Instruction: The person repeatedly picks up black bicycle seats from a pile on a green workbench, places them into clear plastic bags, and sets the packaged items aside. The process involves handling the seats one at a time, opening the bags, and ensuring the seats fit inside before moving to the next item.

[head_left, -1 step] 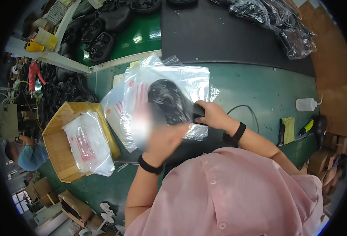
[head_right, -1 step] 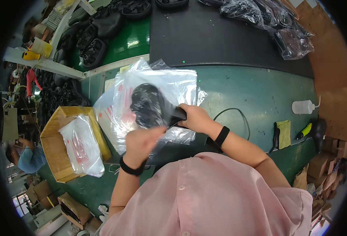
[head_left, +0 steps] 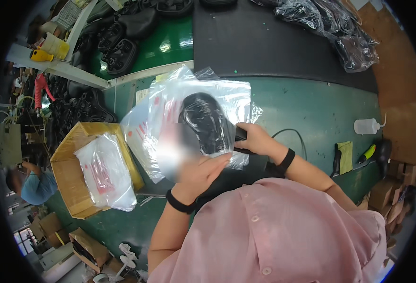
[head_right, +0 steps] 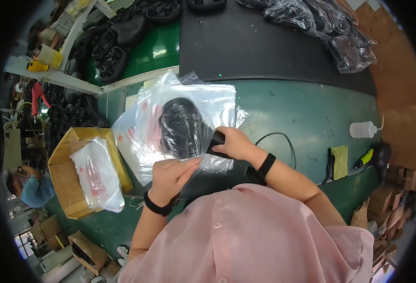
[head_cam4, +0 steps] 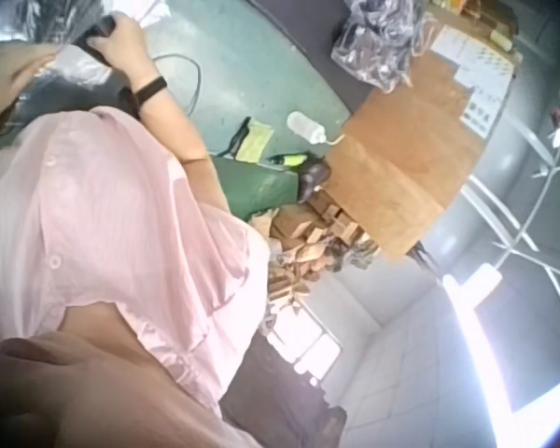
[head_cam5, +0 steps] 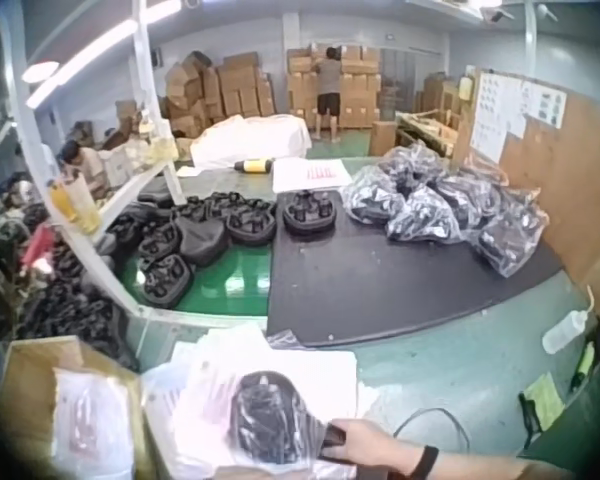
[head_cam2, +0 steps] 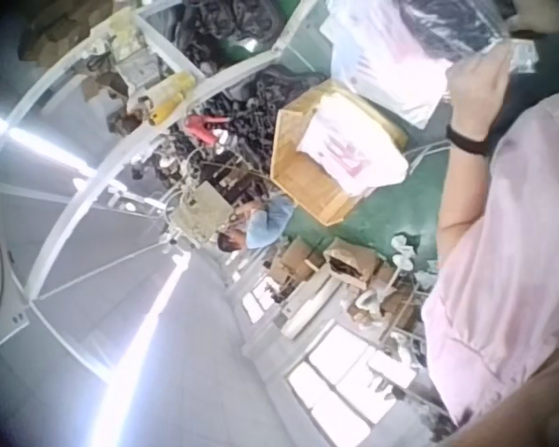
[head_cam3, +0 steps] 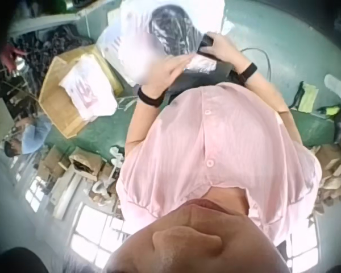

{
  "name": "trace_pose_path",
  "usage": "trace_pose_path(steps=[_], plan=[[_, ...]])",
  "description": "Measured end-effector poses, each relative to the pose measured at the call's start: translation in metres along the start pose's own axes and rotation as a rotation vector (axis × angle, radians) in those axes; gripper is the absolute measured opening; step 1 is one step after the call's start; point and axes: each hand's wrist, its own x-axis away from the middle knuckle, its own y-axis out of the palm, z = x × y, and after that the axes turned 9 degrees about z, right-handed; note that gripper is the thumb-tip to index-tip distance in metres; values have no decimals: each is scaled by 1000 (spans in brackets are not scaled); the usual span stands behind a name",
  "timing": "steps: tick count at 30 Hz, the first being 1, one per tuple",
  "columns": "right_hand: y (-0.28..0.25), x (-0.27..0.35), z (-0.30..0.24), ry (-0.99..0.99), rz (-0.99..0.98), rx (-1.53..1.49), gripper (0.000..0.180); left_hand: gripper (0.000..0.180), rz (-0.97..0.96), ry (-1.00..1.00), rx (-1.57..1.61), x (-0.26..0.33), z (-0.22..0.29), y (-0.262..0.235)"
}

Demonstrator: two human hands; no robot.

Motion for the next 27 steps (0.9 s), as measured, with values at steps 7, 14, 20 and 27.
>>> trace_pose_path(steps=[7,14,20,27], plan=[[35,12,11,245,322,-738,62,22,-303,143,347,17,89,83],[-78,-40,56,113,591,-453,66,43,-312,-228,589,-27,48,80],[-178,-192,54,63,799,-1500,33,78,-293,-259,-35,18,-43,132],[92,-418,-161,11,-14,-718,43,71,-389,-179,36,37,-90,135]])
